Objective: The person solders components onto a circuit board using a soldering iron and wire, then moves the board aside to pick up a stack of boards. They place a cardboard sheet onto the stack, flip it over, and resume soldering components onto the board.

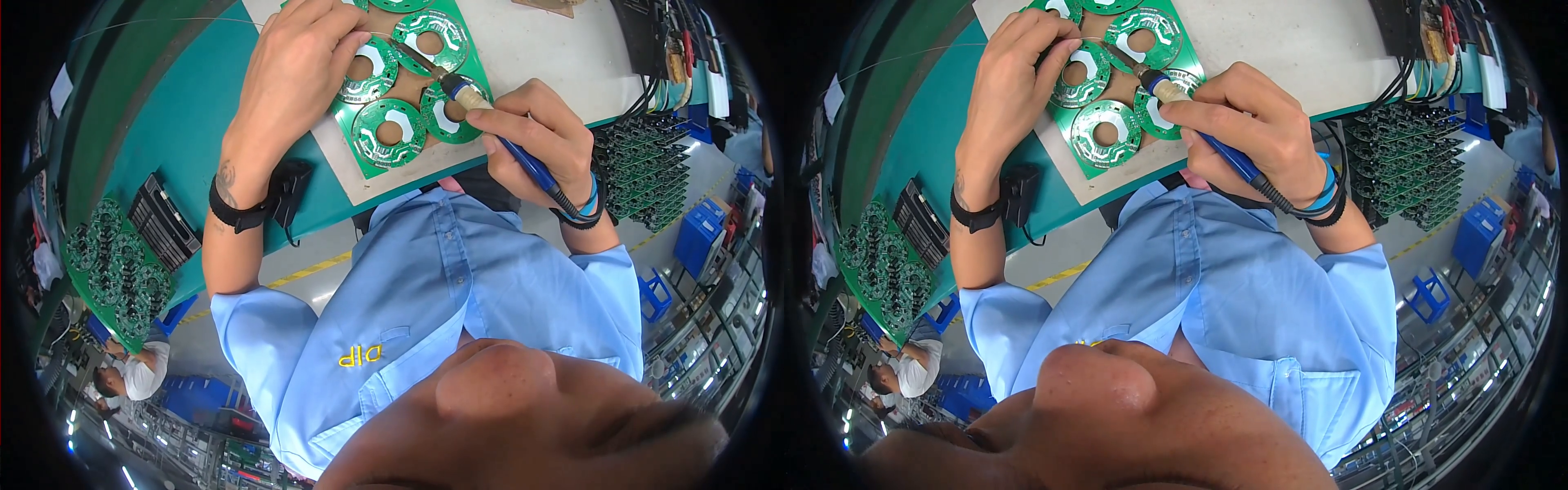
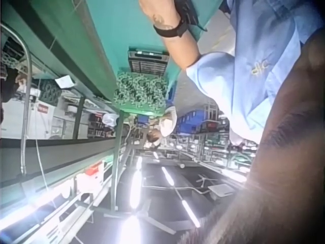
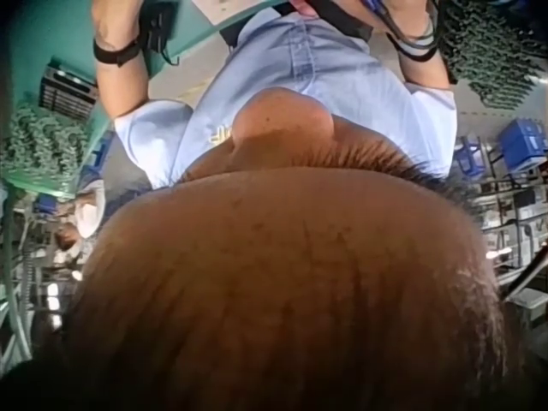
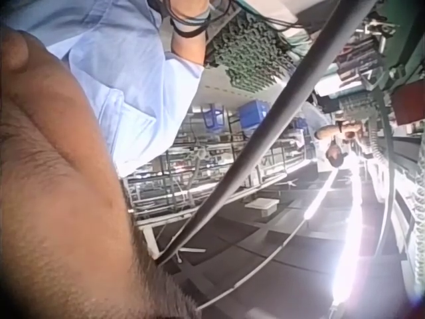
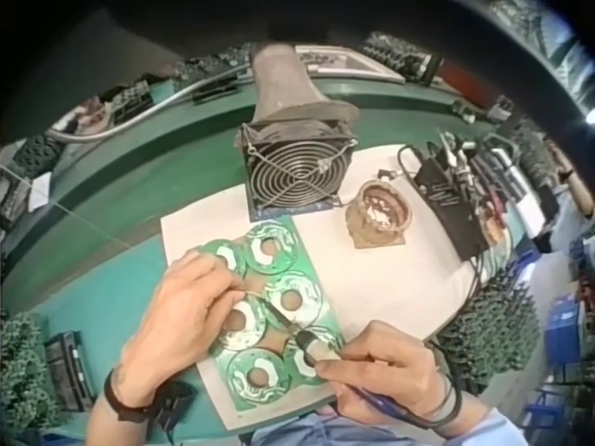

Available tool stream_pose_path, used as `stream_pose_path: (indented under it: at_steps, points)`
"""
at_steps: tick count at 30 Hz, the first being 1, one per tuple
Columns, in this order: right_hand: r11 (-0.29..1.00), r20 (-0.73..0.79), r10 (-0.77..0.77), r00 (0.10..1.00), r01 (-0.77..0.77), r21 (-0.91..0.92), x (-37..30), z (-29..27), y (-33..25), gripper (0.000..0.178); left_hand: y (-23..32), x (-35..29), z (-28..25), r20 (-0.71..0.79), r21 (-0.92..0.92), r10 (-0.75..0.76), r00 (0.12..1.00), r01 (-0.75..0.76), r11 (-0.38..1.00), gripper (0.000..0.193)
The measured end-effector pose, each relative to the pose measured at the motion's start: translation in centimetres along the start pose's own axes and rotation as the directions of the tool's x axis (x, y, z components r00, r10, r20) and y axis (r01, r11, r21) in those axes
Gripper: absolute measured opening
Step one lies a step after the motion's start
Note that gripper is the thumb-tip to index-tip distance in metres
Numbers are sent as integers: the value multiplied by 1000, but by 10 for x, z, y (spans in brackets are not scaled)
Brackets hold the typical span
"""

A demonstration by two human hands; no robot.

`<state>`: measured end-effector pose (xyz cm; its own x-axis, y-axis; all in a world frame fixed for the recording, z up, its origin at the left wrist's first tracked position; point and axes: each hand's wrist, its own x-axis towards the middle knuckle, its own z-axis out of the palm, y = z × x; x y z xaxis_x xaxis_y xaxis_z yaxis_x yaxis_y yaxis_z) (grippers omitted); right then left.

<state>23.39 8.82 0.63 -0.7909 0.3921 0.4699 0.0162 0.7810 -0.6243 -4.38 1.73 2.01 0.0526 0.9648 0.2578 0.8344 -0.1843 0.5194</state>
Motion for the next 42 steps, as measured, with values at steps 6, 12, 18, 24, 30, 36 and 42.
stream_pose_path:
  at_steps: [6, 12, 18, 24, 30, 36, 42]
  points:
    - [1000, -2, 1, 1000, -1, 9, 0, 0, 0, 34, -14, -5, 12, -22, 49, 56, 998, -54, 997, 11]
    - [1000, -8, 1, 1000, -1, 5, 0, 1, -1, 35, -18, -3, 16, -35, 40, 111, 993, -110, 993, 11]
    - [1000, -10, 5, 1000, -5, 1, 0, 2, -2, 36, 1, 3, 3, 0, 34, 34, 999, -34, 999, 7]
    - [1000, -24, -3, 1000, 3, 3, 1, 3, -2, 36, 0, 2, -2, -34, 20, 16, 999, -15, 1000, 8]
    - [1000, -28, -10, 1000, 10, 12, -3, 1, -4, 36, 9, 4, -4, 16, -39, -232, 973, 233, 972, 7]
    - [999, -142, -16, 990, 21, 34, -17, -22, 9, 34, -15, -10, 17, -50, -45, -120, 992, 118, 992, 13]
    - [891, -460, 296, 837, -416, -183, -27, -33, 53, 23, -15, -7, 16, -26, -59, -85, 996, 84, 995, 11]
